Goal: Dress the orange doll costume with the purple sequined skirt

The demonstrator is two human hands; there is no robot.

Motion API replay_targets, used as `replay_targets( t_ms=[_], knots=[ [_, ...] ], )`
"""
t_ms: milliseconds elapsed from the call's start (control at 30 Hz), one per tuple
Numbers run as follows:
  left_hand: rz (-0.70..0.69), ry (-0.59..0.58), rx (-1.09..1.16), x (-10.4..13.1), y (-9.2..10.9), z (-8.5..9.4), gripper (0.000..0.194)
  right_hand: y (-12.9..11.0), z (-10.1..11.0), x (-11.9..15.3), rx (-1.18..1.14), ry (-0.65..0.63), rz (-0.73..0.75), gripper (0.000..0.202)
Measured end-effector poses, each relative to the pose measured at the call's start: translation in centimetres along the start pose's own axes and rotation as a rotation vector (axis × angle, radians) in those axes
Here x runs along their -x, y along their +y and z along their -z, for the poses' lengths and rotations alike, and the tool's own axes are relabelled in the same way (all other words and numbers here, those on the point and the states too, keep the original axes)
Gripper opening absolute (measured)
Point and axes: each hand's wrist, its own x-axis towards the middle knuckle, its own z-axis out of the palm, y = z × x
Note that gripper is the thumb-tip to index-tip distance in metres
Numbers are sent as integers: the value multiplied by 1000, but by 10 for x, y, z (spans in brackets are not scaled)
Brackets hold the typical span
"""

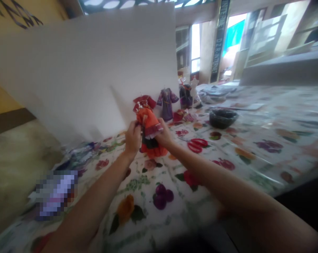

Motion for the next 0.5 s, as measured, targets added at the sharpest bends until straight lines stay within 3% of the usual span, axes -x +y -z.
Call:
replay_targets(
  t_ms=[267, 500],
  knots=[
    [-15, -31, -67, 5, 7, -4, 29, 17, 2, -2, -75, -45, 35, 27],
    [-9, 17, -86, 8, 8, -10, 29, 25, 5, -6, -126, -92, -12, 31]
  ],
)
